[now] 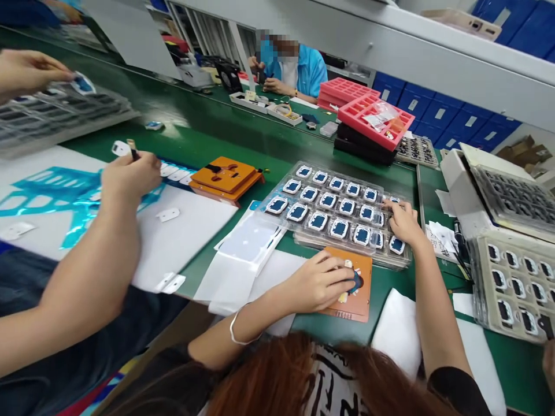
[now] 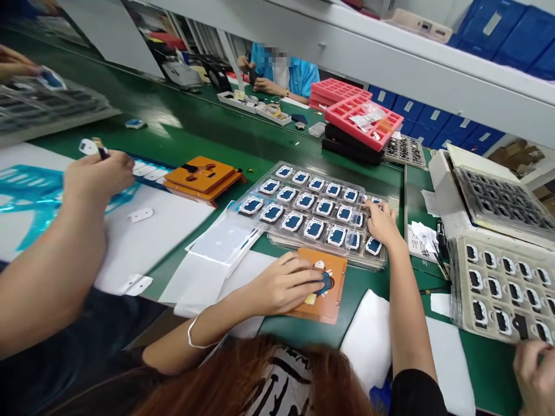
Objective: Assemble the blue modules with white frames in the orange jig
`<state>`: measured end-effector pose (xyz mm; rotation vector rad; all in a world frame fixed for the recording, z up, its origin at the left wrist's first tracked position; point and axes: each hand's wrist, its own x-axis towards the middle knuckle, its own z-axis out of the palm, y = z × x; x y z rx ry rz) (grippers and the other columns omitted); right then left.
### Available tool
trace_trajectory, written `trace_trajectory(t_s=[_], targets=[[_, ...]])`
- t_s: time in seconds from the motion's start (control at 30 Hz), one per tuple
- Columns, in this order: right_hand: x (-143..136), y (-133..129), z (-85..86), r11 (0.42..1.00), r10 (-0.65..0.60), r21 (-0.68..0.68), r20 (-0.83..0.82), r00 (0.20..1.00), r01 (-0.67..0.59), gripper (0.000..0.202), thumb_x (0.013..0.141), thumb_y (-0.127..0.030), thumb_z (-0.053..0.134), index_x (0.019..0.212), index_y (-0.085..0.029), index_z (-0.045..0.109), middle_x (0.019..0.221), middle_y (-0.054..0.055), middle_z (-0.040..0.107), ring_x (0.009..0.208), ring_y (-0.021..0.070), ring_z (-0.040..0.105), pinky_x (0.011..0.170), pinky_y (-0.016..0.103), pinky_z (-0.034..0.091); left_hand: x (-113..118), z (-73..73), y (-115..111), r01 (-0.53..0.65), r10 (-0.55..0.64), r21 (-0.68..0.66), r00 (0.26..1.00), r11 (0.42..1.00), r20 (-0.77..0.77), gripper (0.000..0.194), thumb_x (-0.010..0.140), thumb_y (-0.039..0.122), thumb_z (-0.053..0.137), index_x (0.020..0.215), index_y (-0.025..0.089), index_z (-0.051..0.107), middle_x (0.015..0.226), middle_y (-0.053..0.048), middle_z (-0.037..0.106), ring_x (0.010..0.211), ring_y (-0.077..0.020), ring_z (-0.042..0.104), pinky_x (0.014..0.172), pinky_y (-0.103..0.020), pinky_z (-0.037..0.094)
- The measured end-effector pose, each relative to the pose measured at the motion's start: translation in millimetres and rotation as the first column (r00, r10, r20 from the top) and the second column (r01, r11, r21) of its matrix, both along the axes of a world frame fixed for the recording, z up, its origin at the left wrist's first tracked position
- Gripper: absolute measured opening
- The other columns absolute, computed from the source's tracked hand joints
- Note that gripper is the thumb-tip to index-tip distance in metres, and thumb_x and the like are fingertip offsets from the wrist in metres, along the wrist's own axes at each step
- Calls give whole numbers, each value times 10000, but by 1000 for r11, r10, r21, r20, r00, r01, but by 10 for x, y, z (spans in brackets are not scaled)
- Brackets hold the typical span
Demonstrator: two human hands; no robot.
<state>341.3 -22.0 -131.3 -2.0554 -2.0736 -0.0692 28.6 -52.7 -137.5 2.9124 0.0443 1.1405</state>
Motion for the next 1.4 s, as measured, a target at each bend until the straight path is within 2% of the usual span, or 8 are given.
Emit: trace_trajectory(t_s=[0.17,0.3,0.47,0.7,0.83,1.13,1.3,1.4], targets=[[-25,67,19,1000,-19,-13,14,1000,19,498,815,-155,393,1301,-187,493,1399,107,565,1155,340,465,923,566,417,-8,-33,55,69,-77,-108,994,992,-75,154,954,236,501,993,183,640,1023,-33,742,1124,-227,565,965,-408,351],[-69,47,42,999,-32,-5,40,999,32,463,830,-174,398,1279,-164,509,1362,147,579,1182,371,431,926,588,400,-19,-59,56,42,-51,-115,996,993,-76,272,979,362,476,1079,162,629,1021,-54,741,1075,-247,573,940,-430,340],[-66,31,40,999,15,-36,39,999,-13,482,847,-150,362,1315,-162,477,1343,139,588,1203,361,413,951,585,375,-34,-135,49,-2,-5,-119,998,993,-57,316,962,450,500,967,179,663,967,-58,737,978,-239,565,864,-420,333],[-57,56,-3,999,40,11,54,998,-41,402,834,-147,373,1196,-173,548,1241,140,617,1072,355,423,883,559,393,-71,-168,71,52,-85,-254,989,966,-124,480,946,603,451,1107,209,672,995,-73,705,956,-243,517,847,-408,325],[-54,70,-28,996,59,66,63,996,-63,431,817,-112,375,1201,-154,564,1251,139,595,1025,341,408,857,529,401,-84,-184,70,42,-77,-271,990,962,-117,518,959,615,399,1112,196,662,985,-76,715,959,-249,505,855,-415,309],[-2,100,-14,983,101,146,69,993,-110,408,867,-105,365,1142,-151,662,1182,145,575,1051,317,468,973,483,391,-90,-206,100,85,-105,-250,992,965,-65,463,957,578,426,1096,205,661,1032,-67,719,970,-249,507,865,-423,312],[22,101,-43,980,22,196,45,999,-30,376,903,-178,377,1164,-130,643,1119,171,591,1034,326,512,963,482,409,-111,-242,86,32,-45,-224,998,974,-53,491,941,610,441,1081,198,669,953,-70,724,943,-248,525,866,-435,307],[73,93,-60,977,-37,212,25,999,31,381,919,-248,395,1175,-112,641,1077,192,594,1009,345,518,931,497,426,-117,-256,91,37,-58,-240,995,970,-81,516,925,634,455,1085,193,671,975,-80,725,951,-251,533,872,-439,315]])
